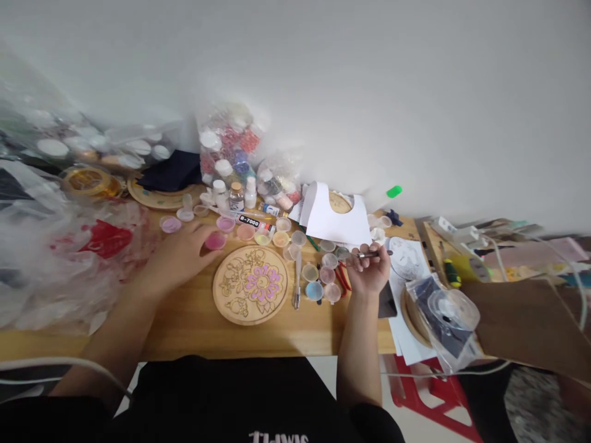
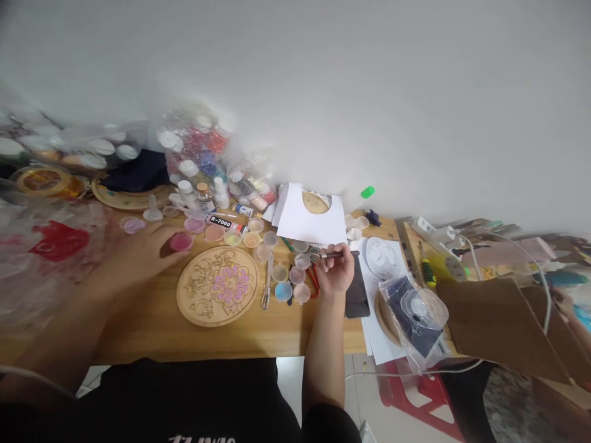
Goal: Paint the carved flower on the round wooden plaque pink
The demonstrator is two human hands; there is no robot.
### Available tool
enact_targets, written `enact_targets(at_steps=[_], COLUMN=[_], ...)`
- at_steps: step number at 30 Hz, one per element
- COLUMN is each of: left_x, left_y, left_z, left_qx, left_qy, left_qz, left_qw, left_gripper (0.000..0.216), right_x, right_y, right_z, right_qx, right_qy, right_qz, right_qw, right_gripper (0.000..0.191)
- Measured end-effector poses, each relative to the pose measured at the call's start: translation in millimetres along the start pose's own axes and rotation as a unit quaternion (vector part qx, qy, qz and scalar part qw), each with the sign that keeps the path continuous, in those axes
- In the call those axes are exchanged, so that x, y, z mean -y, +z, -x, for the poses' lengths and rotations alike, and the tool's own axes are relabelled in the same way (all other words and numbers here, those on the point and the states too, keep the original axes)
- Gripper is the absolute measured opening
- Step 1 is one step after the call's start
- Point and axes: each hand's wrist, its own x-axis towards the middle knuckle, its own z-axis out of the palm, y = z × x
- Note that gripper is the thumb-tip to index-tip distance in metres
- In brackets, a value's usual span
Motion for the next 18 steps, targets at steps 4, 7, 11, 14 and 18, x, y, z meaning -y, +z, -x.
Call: enact_targets(at_steps=[4,7,11,14,18], left_x=[7,15,21,20,16], left_y=[2,6,12,16,21], left_z=[-3,-3,2,8,12], left_qx=[-0.021,-0.054,-0.131,-0.197,-0.280], left_qy=[0.022,0.026,0.082,0.128,0.197], left_qz=[0.053,0.106,0.219,0.257,0.252], left_qw=[0.998,0.993,0.964,0.938,0.905], left_gripper=[0.026,0.026,0.030,0.027,0.023], right_x=[5,8,12,13,1], right_y=[0,8,26,44,81], right_z=[-3,-4,2,15,44], right_qx=[0.022,0.038,0.056,0.073,0.137], right_qy=[0.009,0.005,-0.001,0.004,-0.027], right_qz=[0.010,0.017,0.025,0.055,0.133], right_qw=[1.000,0.999,0.998,0.996,0.981], right_gripper=[0.039,0.038,0.030,0.028,0.030])
